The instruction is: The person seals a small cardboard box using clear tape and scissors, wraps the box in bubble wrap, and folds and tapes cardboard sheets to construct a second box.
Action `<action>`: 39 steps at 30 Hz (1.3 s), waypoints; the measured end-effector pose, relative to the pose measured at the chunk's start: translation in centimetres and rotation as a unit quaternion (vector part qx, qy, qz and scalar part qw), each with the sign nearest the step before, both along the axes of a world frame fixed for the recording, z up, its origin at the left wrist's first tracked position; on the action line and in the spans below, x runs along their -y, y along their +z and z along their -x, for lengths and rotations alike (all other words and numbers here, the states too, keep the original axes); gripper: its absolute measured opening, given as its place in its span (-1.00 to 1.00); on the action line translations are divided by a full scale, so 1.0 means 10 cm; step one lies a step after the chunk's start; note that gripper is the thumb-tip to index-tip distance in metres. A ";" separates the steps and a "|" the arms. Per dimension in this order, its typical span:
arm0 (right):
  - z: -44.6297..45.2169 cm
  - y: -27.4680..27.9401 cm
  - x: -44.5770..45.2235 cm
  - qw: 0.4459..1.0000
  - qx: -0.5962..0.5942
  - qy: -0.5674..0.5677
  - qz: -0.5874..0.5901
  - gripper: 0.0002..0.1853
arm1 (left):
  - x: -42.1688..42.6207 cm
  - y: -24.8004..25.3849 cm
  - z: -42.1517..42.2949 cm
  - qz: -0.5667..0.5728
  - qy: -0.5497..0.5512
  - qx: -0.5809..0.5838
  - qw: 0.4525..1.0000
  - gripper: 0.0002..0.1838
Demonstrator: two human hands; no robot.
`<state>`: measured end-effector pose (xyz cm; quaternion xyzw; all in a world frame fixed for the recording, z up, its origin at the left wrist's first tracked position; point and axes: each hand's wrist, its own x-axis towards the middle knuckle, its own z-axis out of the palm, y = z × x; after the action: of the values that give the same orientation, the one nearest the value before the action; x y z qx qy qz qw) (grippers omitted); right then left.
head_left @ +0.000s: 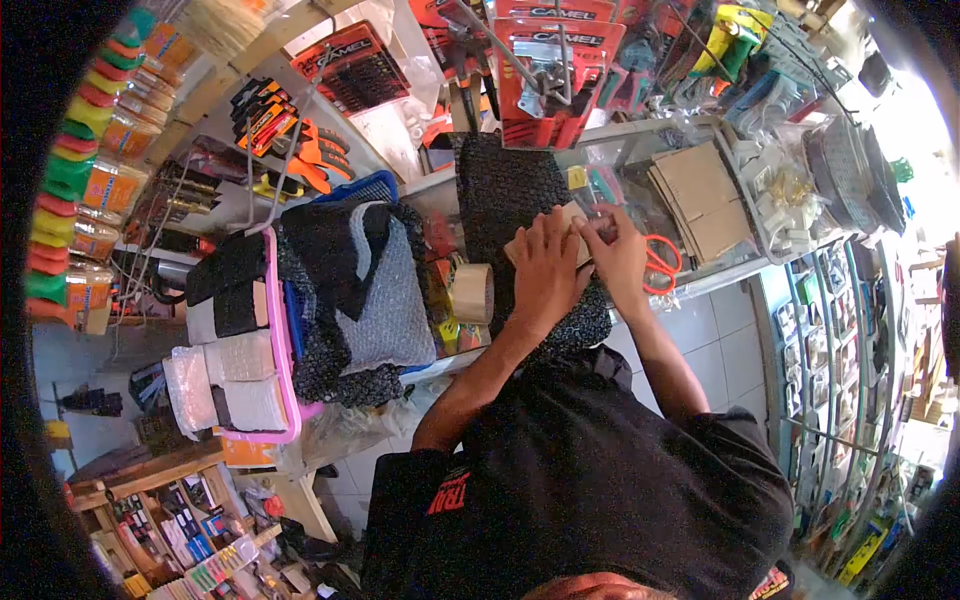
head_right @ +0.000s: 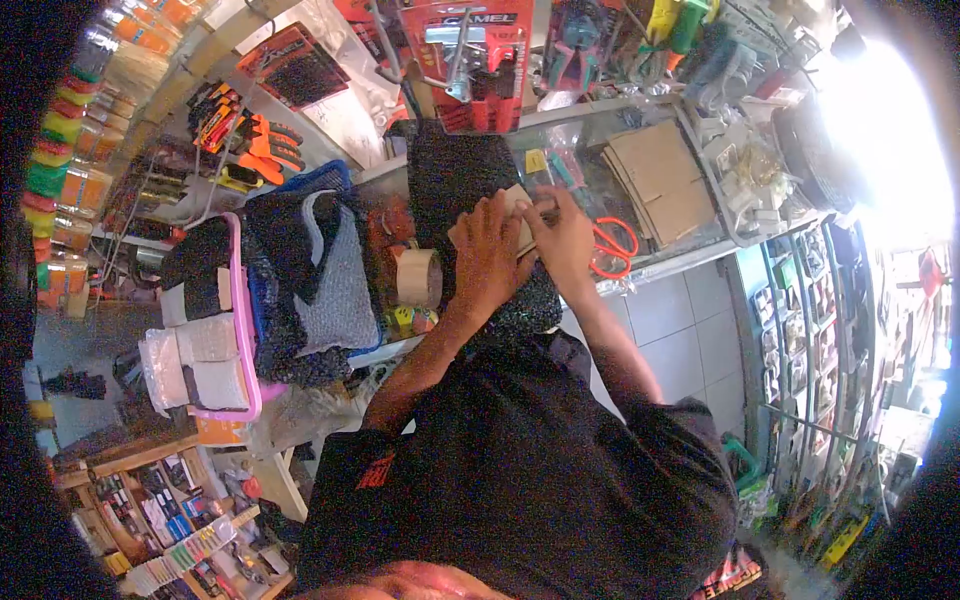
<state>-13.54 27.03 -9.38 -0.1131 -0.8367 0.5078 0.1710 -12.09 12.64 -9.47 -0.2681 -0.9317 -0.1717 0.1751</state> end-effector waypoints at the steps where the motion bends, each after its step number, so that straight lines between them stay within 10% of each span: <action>1: 0.01 -0.03 -0.01 1.000 0.011 0.000 0.004 -0.65 | 0.00 -0.01 0.01 -0.006 0.001 0.001 1.000 -0.22; 14: 0.07 0.15 -0.12 0.973 0.010 0.086 -0.215 -0.62 | 0.00 -0.07 -0.01 0.007 0.021 0.005 1.000 -0.30; 23: 0.22 0.16 -0.21 0.961 0.066 0.161 -0.214 -0.56 | 0.06 -0.15 0.02 -0.204 -0.027 0.012 0.978 -0.24; 31: 0.02 0.38 -0.29 0.979 0.042 0.179 -0.085 -0.68 | 0.62 0.36 -0.57 -0.123 0.094 -0.003 0.988 -0.32; 39: 0.03 0.55 -0.39 0.930 -0.014 0.310 -0.198 -0.62 | 0.99 0.21 -0.74 -0.006 0.129 0.099 0.987 -0.38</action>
<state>-13.86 30.92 -3.86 0.1954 -0.9110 0.3614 0.0354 -4.68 2.78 -7.34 -0.1262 -0.9700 -0.1793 0.1046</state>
